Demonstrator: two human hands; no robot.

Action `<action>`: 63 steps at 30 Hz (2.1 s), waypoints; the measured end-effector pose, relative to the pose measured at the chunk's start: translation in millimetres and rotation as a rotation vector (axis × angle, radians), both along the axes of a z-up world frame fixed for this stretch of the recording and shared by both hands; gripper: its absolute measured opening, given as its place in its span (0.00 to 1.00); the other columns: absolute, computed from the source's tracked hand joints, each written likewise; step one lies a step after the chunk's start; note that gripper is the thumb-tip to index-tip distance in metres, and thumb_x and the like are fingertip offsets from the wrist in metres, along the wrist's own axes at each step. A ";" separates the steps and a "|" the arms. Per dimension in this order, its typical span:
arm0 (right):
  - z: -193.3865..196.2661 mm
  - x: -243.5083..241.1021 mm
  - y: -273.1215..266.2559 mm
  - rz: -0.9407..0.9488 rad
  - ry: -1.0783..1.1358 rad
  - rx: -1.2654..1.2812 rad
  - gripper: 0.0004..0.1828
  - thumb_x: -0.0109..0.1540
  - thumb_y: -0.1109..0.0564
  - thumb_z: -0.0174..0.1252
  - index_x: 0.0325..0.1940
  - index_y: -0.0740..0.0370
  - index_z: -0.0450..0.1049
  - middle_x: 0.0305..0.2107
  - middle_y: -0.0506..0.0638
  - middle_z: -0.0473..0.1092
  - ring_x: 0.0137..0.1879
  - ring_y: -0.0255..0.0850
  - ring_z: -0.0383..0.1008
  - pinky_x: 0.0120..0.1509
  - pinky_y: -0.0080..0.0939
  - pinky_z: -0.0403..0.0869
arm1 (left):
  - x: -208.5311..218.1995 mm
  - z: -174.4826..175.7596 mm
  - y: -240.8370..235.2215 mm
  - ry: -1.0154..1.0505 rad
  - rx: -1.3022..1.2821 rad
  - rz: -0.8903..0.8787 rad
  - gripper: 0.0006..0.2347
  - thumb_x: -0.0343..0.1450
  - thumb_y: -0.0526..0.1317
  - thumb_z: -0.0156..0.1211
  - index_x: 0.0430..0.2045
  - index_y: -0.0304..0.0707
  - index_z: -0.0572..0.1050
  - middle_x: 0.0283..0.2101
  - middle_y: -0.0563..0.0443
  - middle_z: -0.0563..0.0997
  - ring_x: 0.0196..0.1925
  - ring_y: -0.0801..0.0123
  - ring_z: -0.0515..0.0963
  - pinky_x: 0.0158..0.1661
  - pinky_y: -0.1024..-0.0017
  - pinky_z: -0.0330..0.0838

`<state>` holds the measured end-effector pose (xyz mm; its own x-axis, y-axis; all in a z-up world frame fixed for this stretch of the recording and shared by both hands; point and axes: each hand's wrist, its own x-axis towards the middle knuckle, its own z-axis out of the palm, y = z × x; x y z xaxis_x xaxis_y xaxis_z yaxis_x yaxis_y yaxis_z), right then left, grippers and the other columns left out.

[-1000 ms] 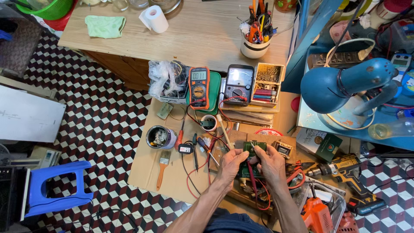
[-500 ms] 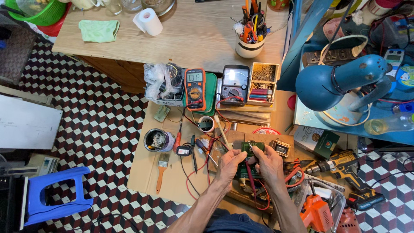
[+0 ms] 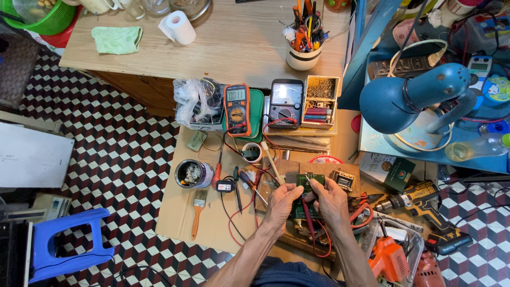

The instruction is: The person holds a green circuit board and uses a multimeter to test electrical continuity at various points on the board. They rotate the board to access different areas and repeatedly place the multimeter probes on specific contacts while observing the meter readings.

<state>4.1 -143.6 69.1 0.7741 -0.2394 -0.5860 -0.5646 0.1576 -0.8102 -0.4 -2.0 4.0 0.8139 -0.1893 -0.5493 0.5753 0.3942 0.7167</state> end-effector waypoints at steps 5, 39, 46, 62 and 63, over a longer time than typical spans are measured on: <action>-0.4 -3.0 -1.2 0.000 -0.016 0.006 0.20 0.64 0.53 0.58 0.57 0.67 0.73 0.21 0.52 0.72 0.19 0.30 0.59 0.21 0.29 0.58 | -0.6 5.9 -0.3 0.017 0.039 -0.025 0.16 0.69 0.41 0.66 0.46 0.30 0.75 0.40 0.49 0.82 0.41 0.73 0.81 0.45 0.76 0.76; 43.3 -50.3 -18.8 -0.054 -0.364 0.106 0.27 0.68 0.54 0.50 0.70 0.65 0.65 0.23 0.46 0.70 0.24 0.27 0.61 0.27 0.25 0.60 | -19.9 105.8 -11.8 -0.515 0.447 -0.159 0.08 0.74 0.38 0.60 0.42 0.34 0.77 0.34 0.52 0.86 0.34 0.81 0.84 0.32 0.78 0.79; 39.9 -48.2 -13.4 -0.093 -0.331 0.143 0.26 0.68 0.54 0.52 0.69 0.66 0.67 0.22 0.46 0.70 0.23 0.26 0.62 0.26 0.24 0.60 | -21.2 77.4 -9.0 -0.352 0.279 -0.121 0.08 0.75 0.39 0.61 0.41 0.31 0.77 0.34 0.51 0.85 0.35 0.81 0.80 0.37 0.79 0.75; 33.6 -34.0 -4.3 -0.025 -0.185 0.104 0.17 0.68 0.53 0.53 0.56 0.66 0.70 0.20 0.46 0.69 0.18 0.24 0.60 0.19 0.23 0.59 | -22.3 46.2 -5.8 -0.128 0.109 -0.051 0.15 0.73 0.42 0.62 0.48 0.29 0.74 0.40 0.46 0.85 0.39 0.76 0.82 0.42 0.78 0.77; 33.5 -34.0 -4.3 -0.024 -0.187 0.104 0.17 0.67 0.53 0.53 0.56 0.66 0.70 0.20 0.46 0.69 0.17 0.24 0.60 0.19 0.23 0.59 | -22.1 45.8 -5.7 -0.125 0.111 -0.050 0.15 0.72 0.42 0.62 0.48 0.29 0.74 0.40 0.46 0.85 0.40 0.76 0.82 0.42 0.78 0.77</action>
